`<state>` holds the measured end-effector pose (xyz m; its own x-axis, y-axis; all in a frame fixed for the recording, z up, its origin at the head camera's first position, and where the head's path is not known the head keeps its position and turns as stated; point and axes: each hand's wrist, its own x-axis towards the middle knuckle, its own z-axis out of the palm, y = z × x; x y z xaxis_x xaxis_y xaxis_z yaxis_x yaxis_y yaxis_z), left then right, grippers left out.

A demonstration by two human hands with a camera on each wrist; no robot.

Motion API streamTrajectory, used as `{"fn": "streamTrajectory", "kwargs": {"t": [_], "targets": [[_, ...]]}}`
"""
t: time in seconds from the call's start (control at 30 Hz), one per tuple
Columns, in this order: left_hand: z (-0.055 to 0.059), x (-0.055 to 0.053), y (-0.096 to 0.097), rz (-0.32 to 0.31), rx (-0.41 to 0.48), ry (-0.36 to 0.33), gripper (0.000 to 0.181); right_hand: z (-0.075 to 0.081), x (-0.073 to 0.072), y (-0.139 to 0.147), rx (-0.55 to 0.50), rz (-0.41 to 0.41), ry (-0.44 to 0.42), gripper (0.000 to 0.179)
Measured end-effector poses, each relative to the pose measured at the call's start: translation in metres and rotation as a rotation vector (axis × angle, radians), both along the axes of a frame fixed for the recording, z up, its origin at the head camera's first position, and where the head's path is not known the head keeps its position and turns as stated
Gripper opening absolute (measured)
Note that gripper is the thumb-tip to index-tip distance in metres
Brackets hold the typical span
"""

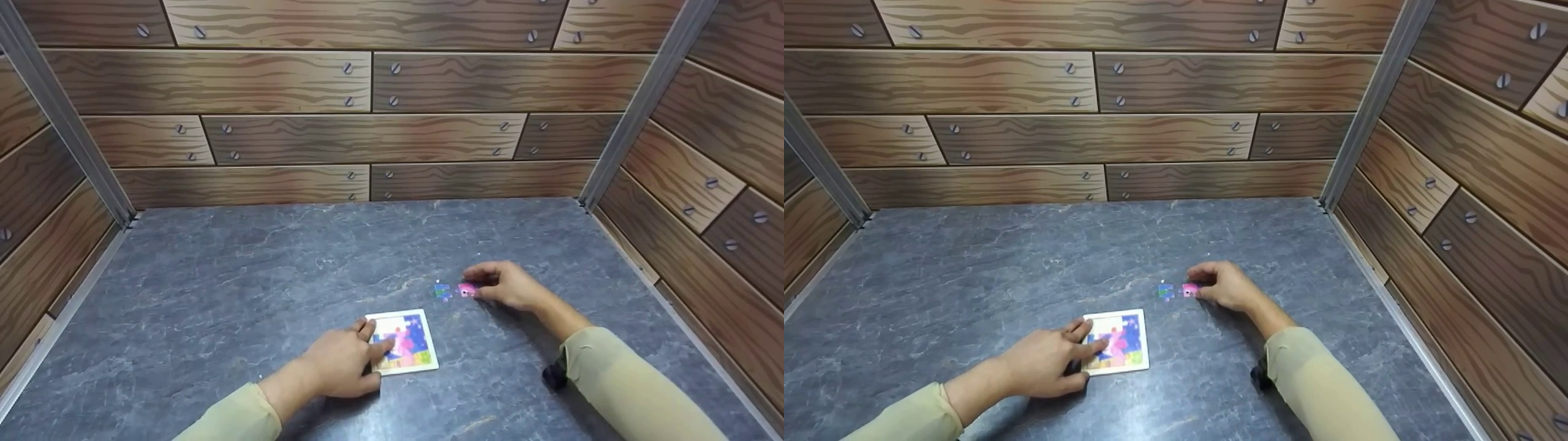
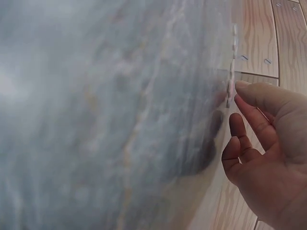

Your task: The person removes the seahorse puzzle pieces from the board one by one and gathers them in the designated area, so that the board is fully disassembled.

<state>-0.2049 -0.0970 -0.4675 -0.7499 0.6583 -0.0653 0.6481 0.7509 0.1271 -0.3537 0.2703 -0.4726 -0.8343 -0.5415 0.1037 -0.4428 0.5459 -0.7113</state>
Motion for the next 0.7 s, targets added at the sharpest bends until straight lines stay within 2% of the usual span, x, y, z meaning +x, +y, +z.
{"fn": "streamTrajectory", "kwargs": {"t": [0.13,0.27,0.4,0.7], "targets": [[-0.001,-0.001,0.001,0.001,-0.009,0.009,0.062,0.006,0.003,-0.005,-0.029,-0.013,-0.028,0.041],[-0.001,-0.002,0.001,0.004,-0.02,-0.007,0.061,0.013,0.007,-0.014,0.004,-0.011,-0.006,0.04],[0.0,-0.002,0.001,0.004,-0.018,-0.019,0.061,0.018,0.011,-0.025,0.032,0.026,0.014,0.039],[0.0,-0.001,0.002,0.01,-0.022,-0.006,0.062,0.03,0.023,-0.052,0.018,0.094,0.011,0.04]]}}
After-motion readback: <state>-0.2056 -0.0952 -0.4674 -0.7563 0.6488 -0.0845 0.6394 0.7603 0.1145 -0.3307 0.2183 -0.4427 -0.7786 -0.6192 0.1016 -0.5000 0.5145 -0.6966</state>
